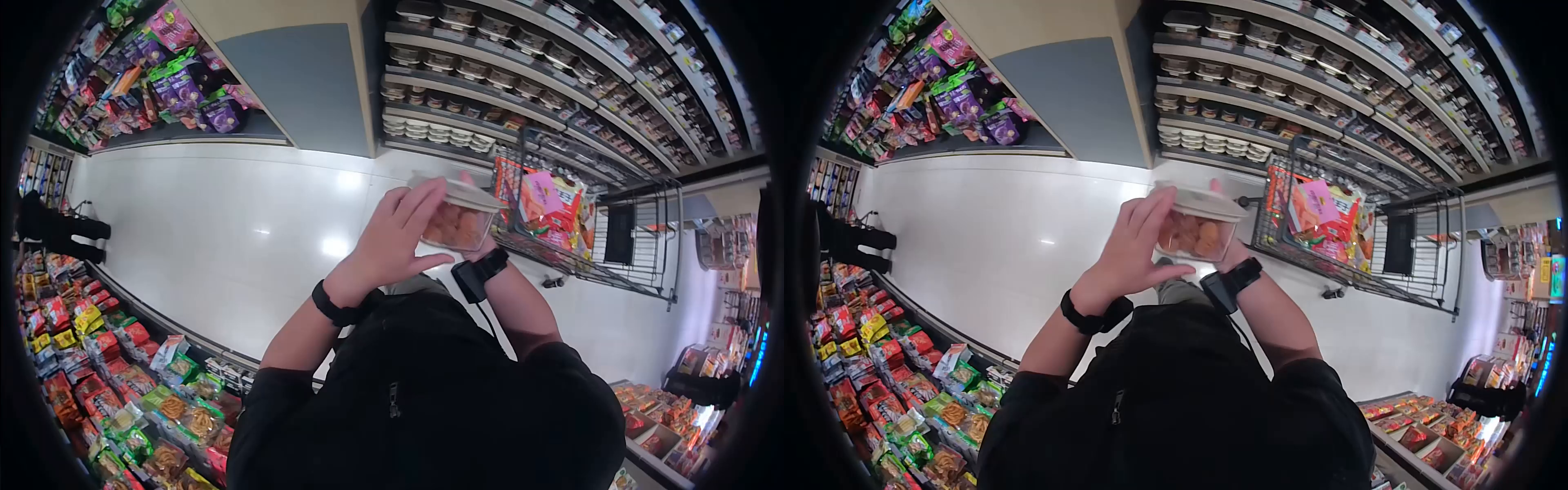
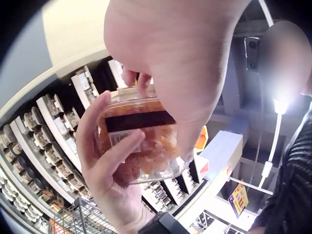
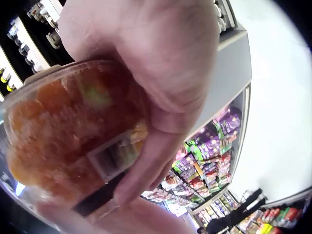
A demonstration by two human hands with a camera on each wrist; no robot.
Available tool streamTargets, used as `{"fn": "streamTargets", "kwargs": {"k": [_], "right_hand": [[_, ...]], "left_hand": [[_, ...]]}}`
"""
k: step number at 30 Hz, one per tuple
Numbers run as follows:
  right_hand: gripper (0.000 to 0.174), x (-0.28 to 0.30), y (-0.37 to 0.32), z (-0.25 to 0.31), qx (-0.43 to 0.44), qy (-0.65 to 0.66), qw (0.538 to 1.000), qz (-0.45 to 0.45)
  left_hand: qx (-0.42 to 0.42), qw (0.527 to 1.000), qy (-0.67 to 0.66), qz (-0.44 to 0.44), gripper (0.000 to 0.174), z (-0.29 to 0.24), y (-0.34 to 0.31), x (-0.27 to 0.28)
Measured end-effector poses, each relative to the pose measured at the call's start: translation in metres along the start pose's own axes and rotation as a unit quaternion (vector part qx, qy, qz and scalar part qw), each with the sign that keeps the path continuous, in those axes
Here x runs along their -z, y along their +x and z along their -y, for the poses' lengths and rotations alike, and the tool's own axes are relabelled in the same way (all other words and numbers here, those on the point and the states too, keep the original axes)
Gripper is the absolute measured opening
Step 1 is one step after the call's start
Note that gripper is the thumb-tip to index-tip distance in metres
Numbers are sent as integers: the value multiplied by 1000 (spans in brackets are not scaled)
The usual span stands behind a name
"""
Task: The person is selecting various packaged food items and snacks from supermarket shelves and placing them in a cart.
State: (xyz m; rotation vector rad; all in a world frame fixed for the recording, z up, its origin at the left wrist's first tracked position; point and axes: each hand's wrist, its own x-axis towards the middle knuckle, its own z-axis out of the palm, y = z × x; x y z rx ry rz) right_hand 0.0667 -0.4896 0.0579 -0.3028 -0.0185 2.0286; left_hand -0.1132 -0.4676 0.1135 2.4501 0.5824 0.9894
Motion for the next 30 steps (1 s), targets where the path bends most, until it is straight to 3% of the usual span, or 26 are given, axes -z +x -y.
{"fn": "streamTargets", "kwargs": {"k": [1,2,5,7,8,9,10,11,13,14,16,17,19,21,22,23,25,26,27,28,29,30], "right_hand": [[69,-5,-17,-12,7,-3,1000,-7],[71,-9,-28,-23,-23,112,991,73],[77,0,-40,-26,7,189,963,192],[73,29,-44,-7,-35,87,972,214],[71,31,-63,-2,-5,-13,998,57],[69,34,-82,1,26,-104,988,-107],[60,40,-90,6,49,-80,995,-35],[60,47,-91,11,49,-80,995,-35],[58,73,-126,43,28,-227,973,-17],[58,80,-144,61,29,-220,975,-13],[65,80,-169,90,-83,-276,947,-142],[65,85,-175,105,-82,-269,950,-137],[67,102,-192,150,46,-343,933,-101],[67,118,-214,210,106,-509,839,-159],[66,111,-224,227,134,-505,825,-216],[66,131,-228,245,128,-507,826,-210],[65,210,-223,283,241,-556,723,-332],[65,246,-217,307,228,-552,734,-323],[65,283,-208,327,233,-461,759,-397],[66,319,-201,338,233,-366,767,-473],[66,362,-186,343,217,-365,772,-472],[62,409,-169,345,193,-400,684,-578]], "left_hand": [[-56,997,56,6,95,-12,-1,-5],[-56,998,40,-10,89,-22,3,-5],[-57,998,-3,21,86,-23,18,-11],[-35,997,-74,14,82,-11,13,-25],[-11,993,-115,16,81,-12,2,-37],[11,990,-135,38,75,-14,-6,-47],[5,978,-206,33,71,-6,-9,-62],[21,965,-262,14,67,1,-20,-69],[33,960,-265,86,66,-2,-7,-104],[55,958,-251,126,65,-5,-1,-119],[49,957,-251,136,64,-7,17,-143],[39,956,-256,139,62,-5,28,-159],[60,957,-257,118,60,-4,51,-207],[200,939,-197,197,58,-10,83,-236],[128,965,-137,182,52,5,83,-260],[134,966,-133,177,52,18,79,-282],[142,946,-35,291,39,32,74,-321],[170,940,-40,292,30,36,82,-346],[189,936,-33,294,30,33,84,-355],[197,913,35,355,28,24,79,-361],[204,881,101,416,27,16,73,-363],[217,890,75,395,25,16,72,-361]]}}
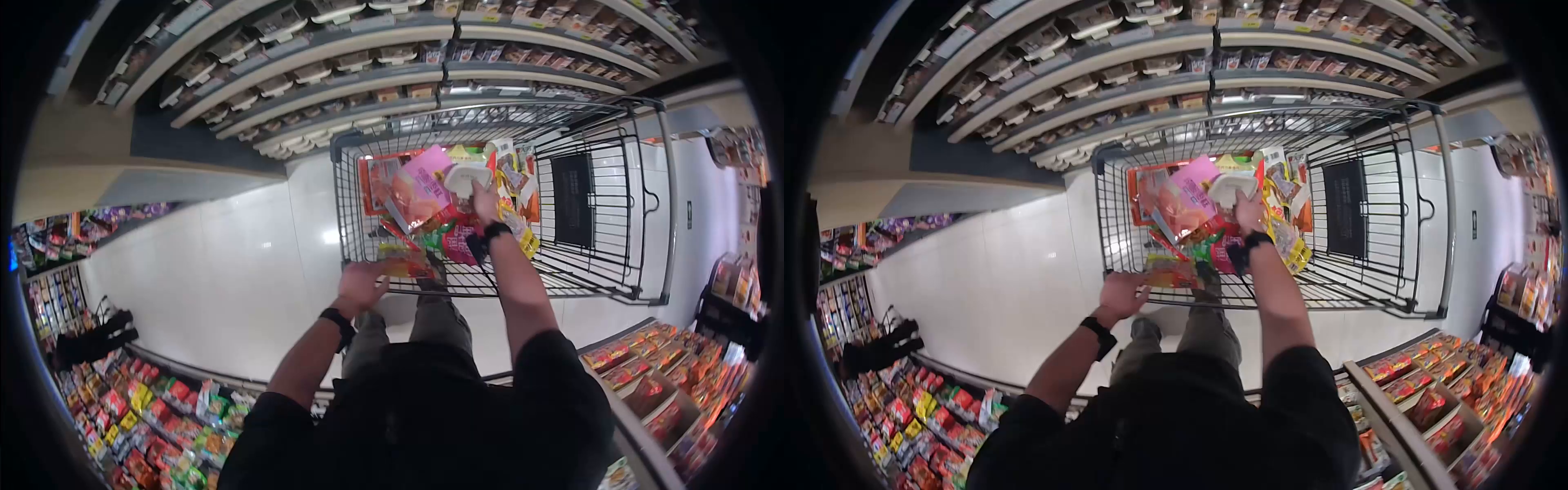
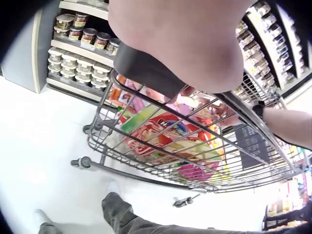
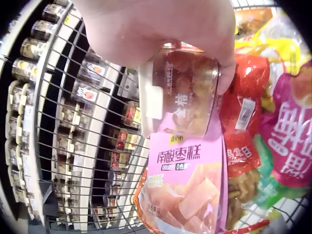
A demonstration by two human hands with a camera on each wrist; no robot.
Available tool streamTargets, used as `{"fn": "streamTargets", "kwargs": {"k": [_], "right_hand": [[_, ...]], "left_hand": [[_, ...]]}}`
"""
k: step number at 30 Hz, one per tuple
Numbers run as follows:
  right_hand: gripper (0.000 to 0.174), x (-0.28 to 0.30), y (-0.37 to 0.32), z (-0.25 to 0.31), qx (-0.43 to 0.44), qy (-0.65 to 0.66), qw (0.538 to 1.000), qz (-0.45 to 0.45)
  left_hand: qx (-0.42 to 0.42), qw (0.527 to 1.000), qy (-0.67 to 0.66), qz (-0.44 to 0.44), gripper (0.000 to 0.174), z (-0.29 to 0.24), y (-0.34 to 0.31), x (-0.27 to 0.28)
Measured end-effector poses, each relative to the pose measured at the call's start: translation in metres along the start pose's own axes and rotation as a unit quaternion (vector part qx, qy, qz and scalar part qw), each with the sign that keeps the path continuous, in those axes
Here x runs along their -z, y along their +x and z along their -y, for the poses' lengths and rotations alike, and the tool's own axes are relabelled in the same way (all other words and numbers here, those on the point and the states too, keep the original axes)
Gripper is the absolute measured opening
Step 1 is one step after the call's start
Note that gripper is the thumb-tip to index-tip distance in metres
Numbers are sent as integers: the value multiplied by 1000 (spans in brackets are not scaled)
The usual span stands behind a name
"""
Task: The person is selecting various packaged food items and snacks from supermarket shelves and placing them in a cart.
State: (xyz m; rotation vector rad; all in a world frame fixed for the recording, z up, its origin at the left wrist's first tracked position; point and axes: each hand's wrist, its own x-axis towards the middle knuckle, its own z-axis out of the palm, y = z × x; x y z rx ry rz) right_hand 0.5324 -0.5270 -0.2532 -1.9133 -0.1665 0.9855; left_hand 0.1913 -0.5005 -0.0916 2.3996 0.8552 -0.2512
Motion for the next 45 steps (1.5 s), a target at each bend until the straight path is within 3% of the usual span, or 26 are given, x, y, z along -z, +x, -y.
{"fn": "streamTargets", "kwargs": {"k": [3,4,6,7,10,11,12,13,15,16,19,20,21,23,24,25,26,28,31,33,37,39,40,41,43,45], "right_hand": [[56,-53,55,-16,62,-121,976,-167],[61,-79,64,-45,81,30,994,-62],[62,-122,72,-56,91,77,989,87],[63,-141,78,-55,103,71,984,123],[64,-175,45,-87,115,24,989,90],[60,-165,21,-64,202,-169,964,30],[60,-155,15,-47,212,-169,962,30],[62,-142,11,-29,336,-178,916,130],[64,-122,-18,11,370,-101,887,257],[63,-100,-37,31,278,-21,918,280],[46,-32,-43,9,165,-155,907,355],[34,-18,-44,-19,268,-79,899,336],[29,0,-38,-38,11,-1,925,381],[30,39,-68,-63,-15,52,917,396],[35,51,-95,-32,33,-100,891,441],[40,57,-123,-5,82,-249,842,471],[40,49,-139,-2,95,-253,839,473],[55,35,-151,10,75,-311,768,555],[57,22,-187,40,120,-430,714,540],[54,25,-206,39,140,-429,723,524],[54,92,-194,3,170,-312,855,378],[64,134,-213,-19,150,-405,862,267],[71,148,-214,-24,177,-500,821,212],[71,145,-206,-31,177,-500,821,212],[72,141,-239,-62,389,-622,678,31],[67,109,-243,-71,389,-617,684,-7]], "left_hand": [[-41,997,44,-38,20,14,9,-1],[-52,997,25,-60,21,13,1,0],[2,991,112,80,24,25,12,-1],[2,991,131,33,25,30,27,-12],[-12,999,50,18,24,17,-6,-4],[-12,999,50,9,24,16,-9,-4],[-7,999,46,11,23,16,-11,-3],[-3,999,41,13,23,16,-14,-2],[0,999,48,5,23,21,-24,-9],[-3,999,51,10,23,21,-22,-14],[10,999,26,-30,24,14,-23,-19],[22,999,32,-15,25,11,-27,-21],[46,997,33,-47,25,9,-29,-31],[-29,987,-9,-160,27,7,-24,-56],[-29,995,32,-91,33,8,-21,-56],[-18,993,30,-113,33,3,-22,-53],[-16,994,-17,-104,30,2,-31,-45],[-13,992,-60,-109,29,0,-24,-40],[-52,992,-27,-109,30,6,-12,-58],[-32,994,-7,-107,31,13,-15,-66],[-90,973,-69,-199,30,20,-37,-90],[-102,975,-99,-172,32,20,-97,-92],[-125,952,-95,-262,39,29,-114,-100],[-142,922,-89,-348,49,40,-128,-107],[19,930,-223,-291,62,70,-211,-154],[164,834,-448,-277,58,109,-298,-202]]}}
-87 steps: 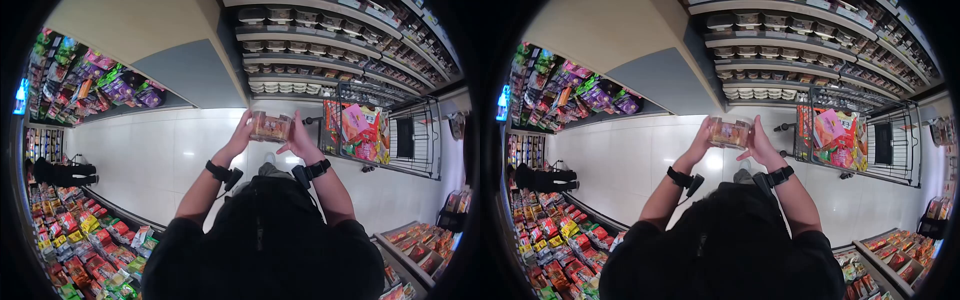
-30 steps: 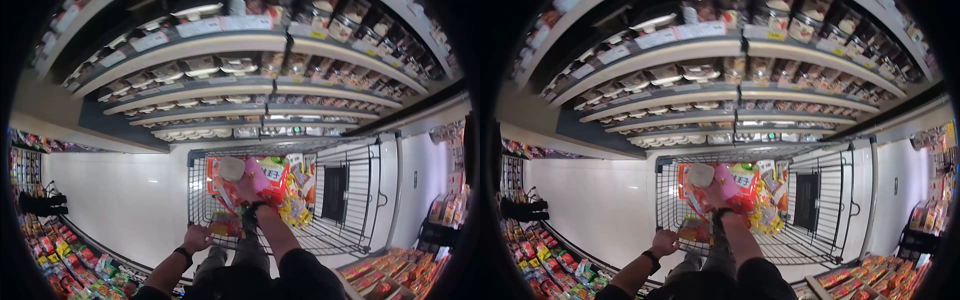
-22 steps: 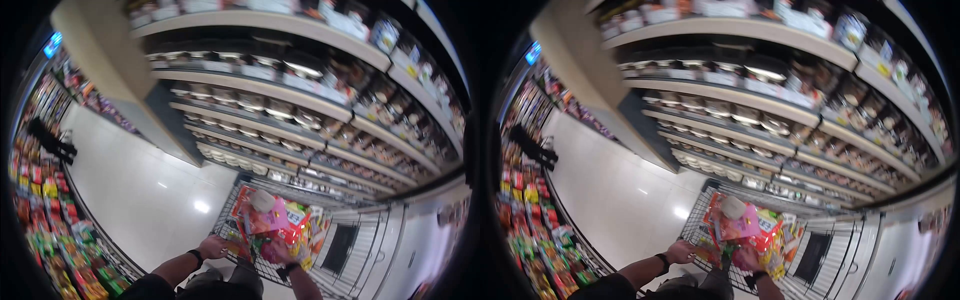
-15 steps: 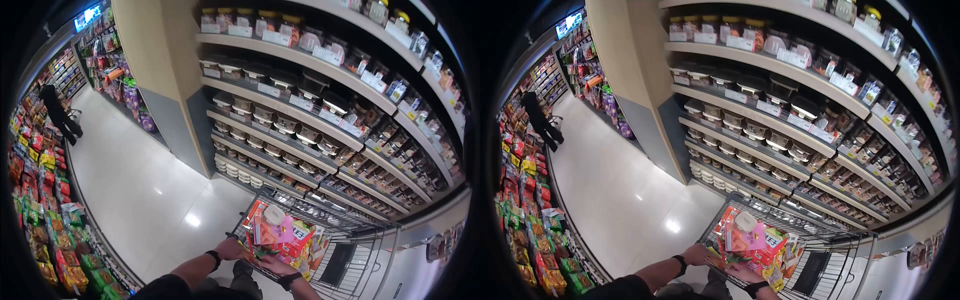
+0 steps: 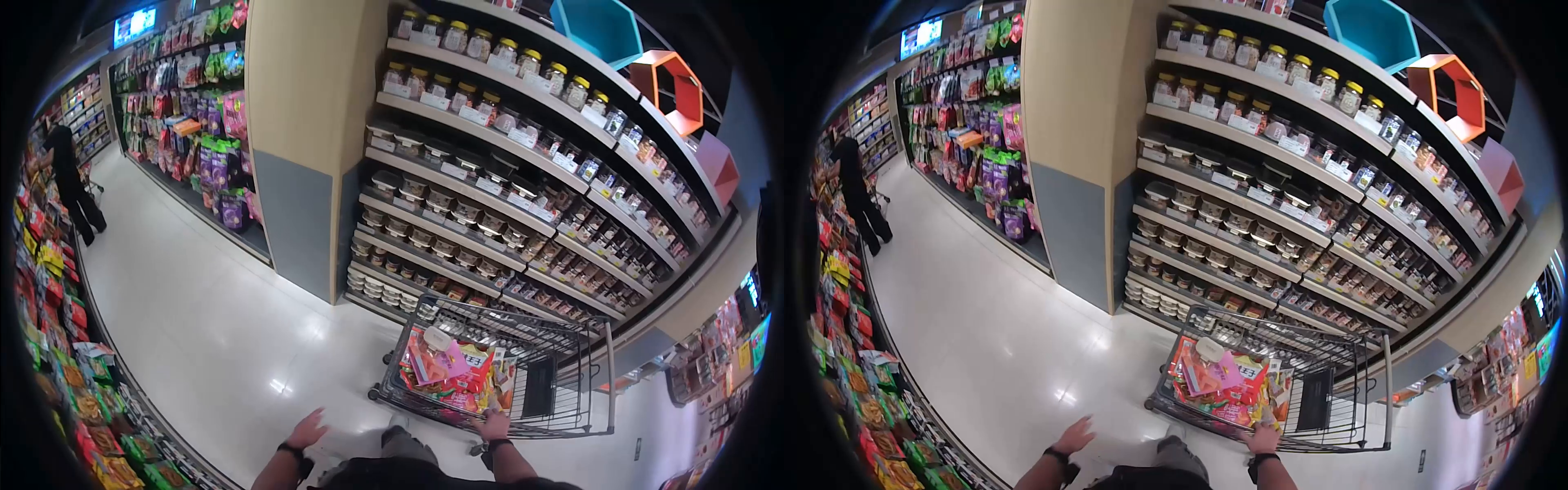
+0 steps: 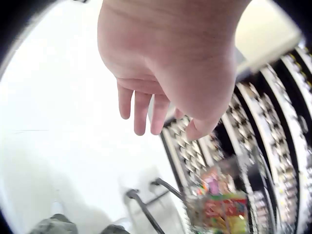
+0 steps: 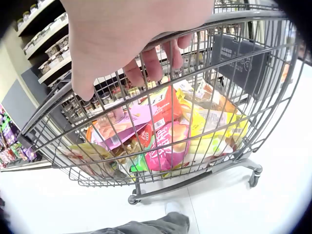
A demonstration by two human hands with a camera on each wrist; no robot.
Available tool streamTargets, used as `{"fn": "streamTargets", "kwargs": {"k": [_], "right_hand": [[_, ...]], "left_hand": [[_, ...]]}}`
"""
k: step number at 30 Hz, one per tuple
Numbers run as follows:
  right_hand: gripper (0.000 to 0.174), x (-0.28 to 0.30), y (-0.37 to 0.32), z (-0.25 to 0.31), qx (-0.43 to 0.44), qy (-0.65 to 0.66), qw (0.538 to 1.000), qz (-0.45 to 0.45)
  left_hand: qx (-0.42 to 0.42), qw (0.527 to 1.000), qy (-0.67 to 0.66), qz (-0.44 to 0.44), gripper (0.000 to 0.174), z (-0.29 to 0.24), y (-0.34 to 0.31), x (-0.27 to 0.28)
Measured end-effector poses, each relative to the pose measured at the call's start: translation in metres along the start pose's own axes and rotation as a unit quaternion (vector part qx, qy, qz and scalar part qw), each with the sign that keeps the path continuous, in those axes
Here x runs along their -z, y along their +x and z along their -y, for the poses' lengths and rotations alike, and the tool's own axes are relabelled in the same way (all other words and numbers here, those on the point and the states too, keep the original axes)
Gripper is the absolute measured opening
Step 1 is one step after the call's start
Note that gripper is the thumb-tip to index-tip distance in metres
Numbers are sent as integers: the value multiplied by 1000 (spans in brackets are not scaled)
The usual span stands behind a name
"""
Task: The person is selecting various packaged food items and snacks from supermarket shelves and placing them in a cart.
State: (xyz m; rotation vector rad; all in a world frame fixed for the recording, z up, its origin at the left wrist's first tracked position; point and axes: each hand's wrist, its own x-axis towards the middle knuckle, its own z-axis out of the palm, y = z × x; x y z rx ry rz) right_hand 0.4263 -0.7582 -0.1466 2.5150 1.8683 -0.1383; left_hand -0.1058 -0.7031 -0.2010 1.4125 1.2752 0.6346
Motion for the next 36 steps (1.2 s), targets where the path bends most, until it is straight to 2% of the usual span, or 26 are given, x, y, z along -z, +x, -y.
{"fn": "streamTargets", "kwargs": {"k": [1,2,4,5,6,8,9,10,11,12,14,15,16,18,19,20,22,25,26,27,28,32,33,34,35,36], "right_hand": [[68,2,8,10,1,-17,1000,4],[69,6,15,16,7,-38,999,11],[68,2,27,35,56,-31,997,30],[70,-4,35,46,71,-16,997,27],[71,-11,43,53,86,-1,996,24],[77,-9,43,60,86,26,996,26],[74,9,39,76,55,39,990,121],[71,24,35,92,21,45,976,214],[75,33,41,99,35,87,969,229],[77,-6,61,73,78,134,959,237],[78,49,35,95,69,181,938,289],[63,99,20,126,78,225,917,319],[63,67,37,117,89,225,914,326],[36,-8,77,77,95,229,913,324],[38,-21,84,86,62,382,858,339],[39,-30,80,94,20,527,780,337],[58,22,91,189,52,544,790,277],[103,-30,123,279,115,608,759,203],[103,-25,124,302,117,619,748,211],[112,-11,122,324,71,497,844,188],[121,-7,122,348,25,360,918,161],[116,-44,128,305,120,451,884,36],[116,-42,140,296,137,436,888,44],[112,-40,154,294,86,502,850,137],[109,-44,161,300,20,569,793,217],[109,-50,163,299,25,566,795,216]], "left_hand": [[37,990,135,-25,53,71,-22,19],[163,974,115,-110,46,95,-66,29],[182,956,189,-134,38,196,-147,50],[-10,902,428,-63,33,245,-184,50],[247,948,186,-83,32,277,-242,55],[356,928,70,-88,31,274,-282,40],[365,925,24,-104,30,275,-301,23],[355,927,-23,-118,30,278,-309,5],[332,931,-63,-140,29,279,-308,-10],[306,931,-109,-165,28,276,-303,-30],[289,901,-210,-246,26,255,-300,-68],[292,909,-199,-220,26,245,-291,-73],[296,916,-189,-193,27,236,-284,-69],[327,913,-197,-143,26,258,-240,-50],[349,911,-204,-85,29,267,-234,-48],[350,926,-125,-65,31,248,-232,-20],[334,932,-104,-95,35,225,-221,21],[346,936,11,-64,37,191,-193,115],[345,933,94,-49,39,146,-178,166],[348,928,116,-68,39,117,-166,200],[281,942,156,-98,40,130,-160,226],[117,943,-72,-302,24,81,-113,264],[139,928,-101,-329,23,52,-105,265],[135,925,-96,-342,22,43,-100,265],[147,931,-74,-326,22,53,-96,271],[160,936,-53,-309,22,65,-97,270]]}}
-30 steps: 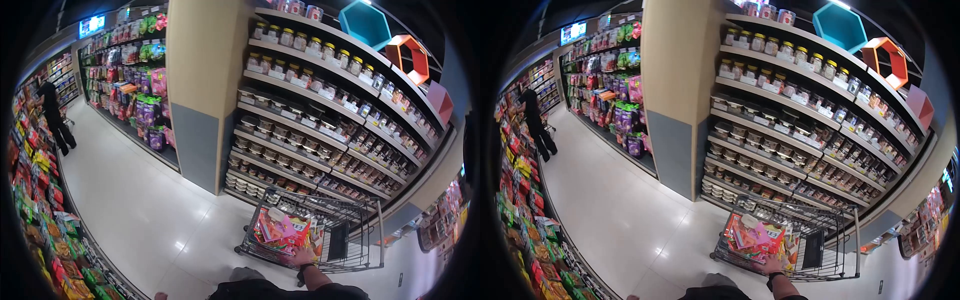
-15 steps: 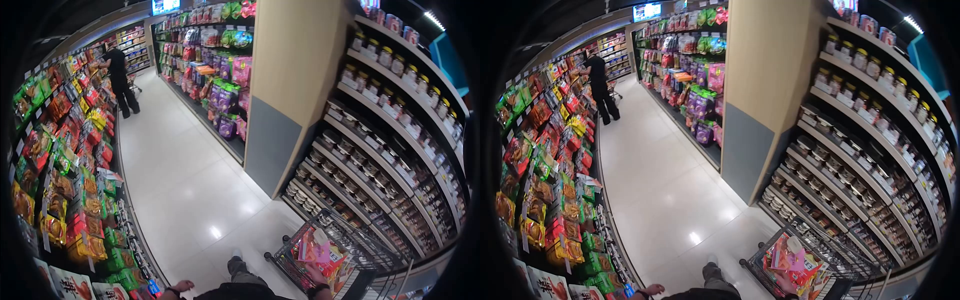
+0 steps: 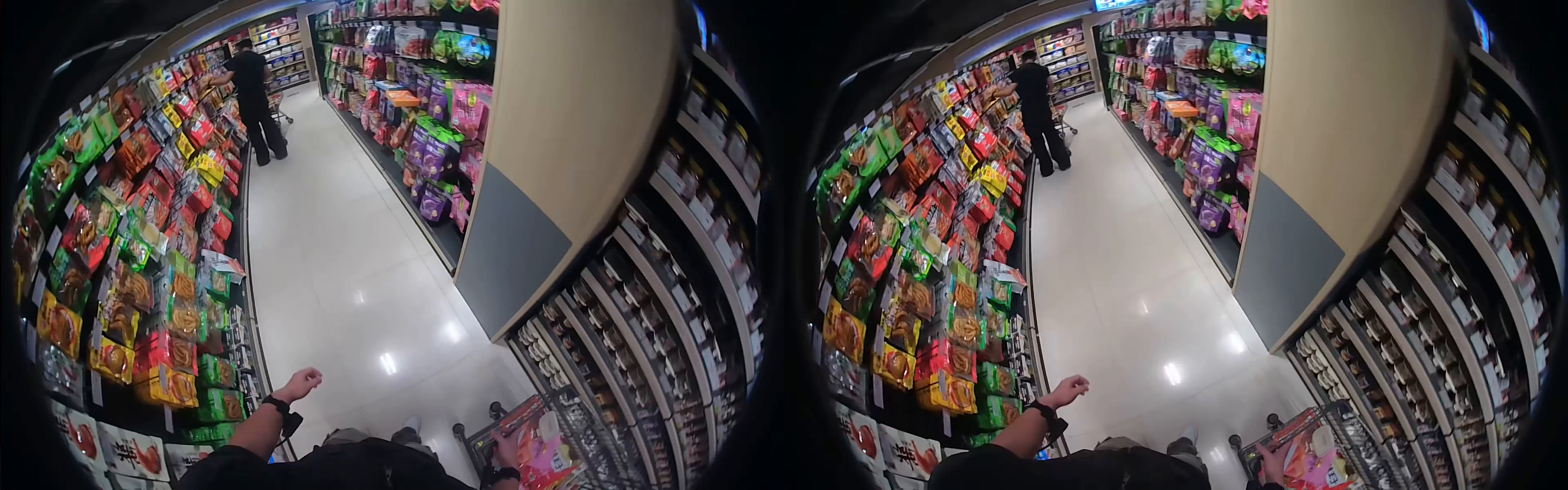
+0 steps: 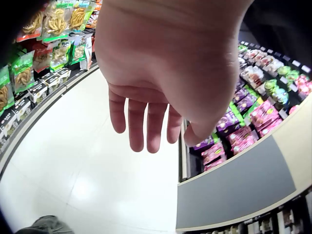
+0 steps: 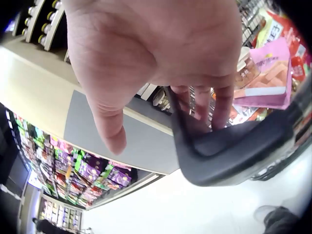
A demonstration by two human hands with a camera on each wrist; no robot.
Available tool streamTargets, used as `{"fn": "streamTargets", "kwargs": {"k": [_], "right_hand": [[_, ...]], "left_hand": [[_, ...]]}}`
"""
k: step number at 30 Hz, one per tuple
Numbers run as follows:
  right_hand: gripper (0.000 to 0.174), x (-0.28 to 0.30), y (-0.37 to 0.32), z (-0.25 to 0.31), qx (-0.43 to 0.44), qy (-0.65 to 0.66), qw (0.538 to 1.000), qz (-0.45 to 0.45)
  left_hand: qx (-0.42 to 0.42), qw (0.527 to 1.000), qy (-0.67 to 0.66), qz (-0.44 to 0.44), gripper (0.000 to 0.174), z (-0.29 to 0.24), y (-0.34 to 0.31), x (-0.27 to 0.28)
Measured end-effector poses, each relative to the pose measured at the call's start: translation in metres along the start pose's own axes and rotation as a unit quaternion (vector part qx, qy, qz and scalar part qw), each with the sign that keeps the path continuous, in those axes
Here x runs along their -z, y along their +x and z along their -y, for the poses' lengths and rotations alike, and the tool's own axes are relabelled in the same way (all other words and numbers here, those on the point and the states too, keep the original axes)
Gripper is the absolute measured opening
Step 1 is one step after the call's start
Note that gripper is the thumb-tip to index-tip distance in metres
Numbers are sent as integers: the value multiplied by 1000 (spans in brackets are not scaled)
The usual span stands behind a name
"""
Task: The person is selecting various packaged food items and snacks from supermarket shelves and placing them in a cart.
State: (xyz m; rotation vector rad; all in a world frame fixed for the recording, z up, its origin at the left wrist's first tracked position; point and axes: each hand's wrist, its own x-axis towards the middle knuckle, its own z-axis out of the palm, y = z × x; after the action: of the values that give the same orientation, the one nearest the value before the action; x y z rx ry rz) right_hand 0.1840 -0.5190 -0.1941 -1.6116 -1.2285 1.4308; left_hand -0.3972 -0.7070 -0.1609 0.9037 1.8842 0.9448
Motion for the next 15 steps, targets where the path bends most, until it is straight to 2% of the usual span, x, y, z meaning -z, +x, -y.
{"fn": "streamTargets", "kwargs": {"k": [2,4,6,8,9,10,11,12,13,15], "right_hand": [[89,10,10,-22,28,47,998,17],[86,12,4,-23,16,37,999,-4],[83,3,5,-18,4,27,999,-25],[86,-19,17,-18,86,60,993,-54],[86,-25,15,-5,84,54,993,-70],[85,-35,13,16,22,22,997,-75],[85,-43,9,29,-41,-7,996,-80],[85,-51,18,19,-40,-5,995,-93],[85,-51,38,-9,1,-58,990,-127],[83,-67,51,-23,44,-144,968,-201]], "left_hand": [[26,995,84,54,26,37,-10,-13],[132,979,85,132,31,84,-20,-17],[200,962,66,171,35,149,-28,-22],[311,933,65,171,36,166,-43,-11],[331,922,66,190,37,174,-36,-8],[351,911,68,208,37,178,-25,-2],[349,908,56,226,38,181,-12,4],[342,908,61,236,38,176,9,11],[322,919,43,224,38,167,28,17],[270,939,-7,213,37,160,70,31]]}}
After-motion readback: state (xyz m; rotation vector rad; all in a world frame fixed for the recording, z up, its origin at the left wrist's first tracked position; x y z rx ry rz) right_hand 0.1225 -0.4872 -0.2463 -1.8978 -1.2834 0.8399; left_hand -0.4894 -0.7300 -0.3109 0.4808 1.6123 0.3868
